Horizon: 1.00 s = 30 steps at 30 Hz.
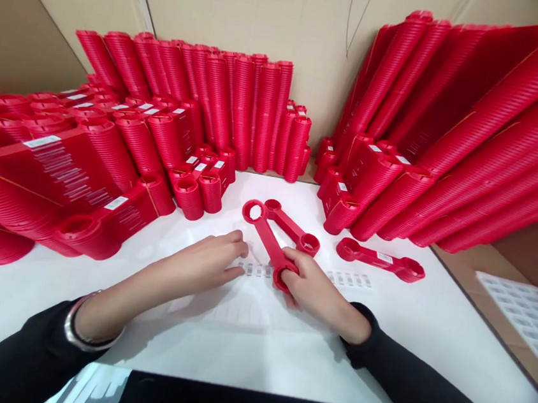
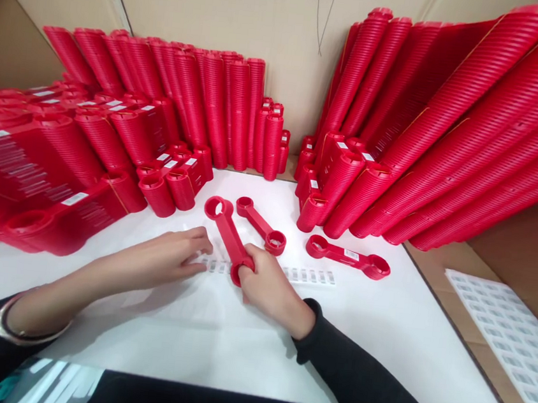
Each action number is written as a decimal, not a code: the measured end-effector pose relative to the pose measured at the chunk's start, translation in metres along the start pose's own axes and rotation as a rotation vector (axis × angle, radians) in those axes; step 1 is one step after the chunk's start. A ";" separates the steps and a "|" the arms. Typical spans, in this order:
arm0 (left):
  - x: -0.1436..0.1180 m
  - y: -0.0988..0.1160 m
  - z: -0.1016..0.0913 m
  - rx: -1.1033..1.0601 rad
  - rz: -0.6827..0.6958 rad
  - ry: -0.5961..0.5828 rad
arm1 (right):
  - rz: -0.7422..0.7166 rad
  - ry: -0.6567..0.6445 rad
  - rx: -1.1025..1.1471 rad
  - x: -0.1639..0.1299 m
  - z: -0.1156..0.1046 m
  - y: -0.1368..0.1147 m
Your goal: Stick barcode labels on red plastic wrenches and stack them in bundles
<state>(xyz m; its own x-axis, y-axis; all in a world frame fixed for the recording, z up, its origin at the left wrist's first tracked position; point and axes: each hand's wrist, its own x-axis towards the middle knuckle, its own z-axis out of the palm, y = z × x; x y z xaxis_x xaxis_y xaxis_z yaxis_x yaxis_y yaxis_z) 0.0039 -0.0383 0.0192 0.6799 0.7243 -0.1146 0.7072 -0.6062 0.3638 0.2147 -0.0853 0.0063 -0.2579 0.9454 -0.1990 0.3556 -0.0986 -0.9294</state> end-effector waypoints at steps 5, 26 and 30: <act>-0.003 0.003 -0.006 0.014 -0.059 -0.030 | 0.064 -0.010 -0.016 0.001 0.006 0.001; 0.011 0.017 -0.011 -0.889 -0.168 0.130 | -0.048 0.040 -0.116 -0.001 0.008 -0.005; 0.012 0.016 -0.011 -0.859 -0.145 0.131 | -0.074 0.048 -0.126 -0.001 0.008 -0.003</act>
<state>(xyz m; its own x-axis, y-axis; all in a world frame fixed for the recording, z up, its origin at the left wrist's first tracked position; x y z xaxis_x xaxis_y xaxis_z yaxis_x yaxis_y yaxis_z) 0.0210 -0.0357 0.0336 0.5300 0.8386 -0.1261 0.3586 -0.0869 0.9294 0.2067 -0.0886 0.0072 -0.2453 0.9628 -0.1130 0.4475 0.0091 -0.8942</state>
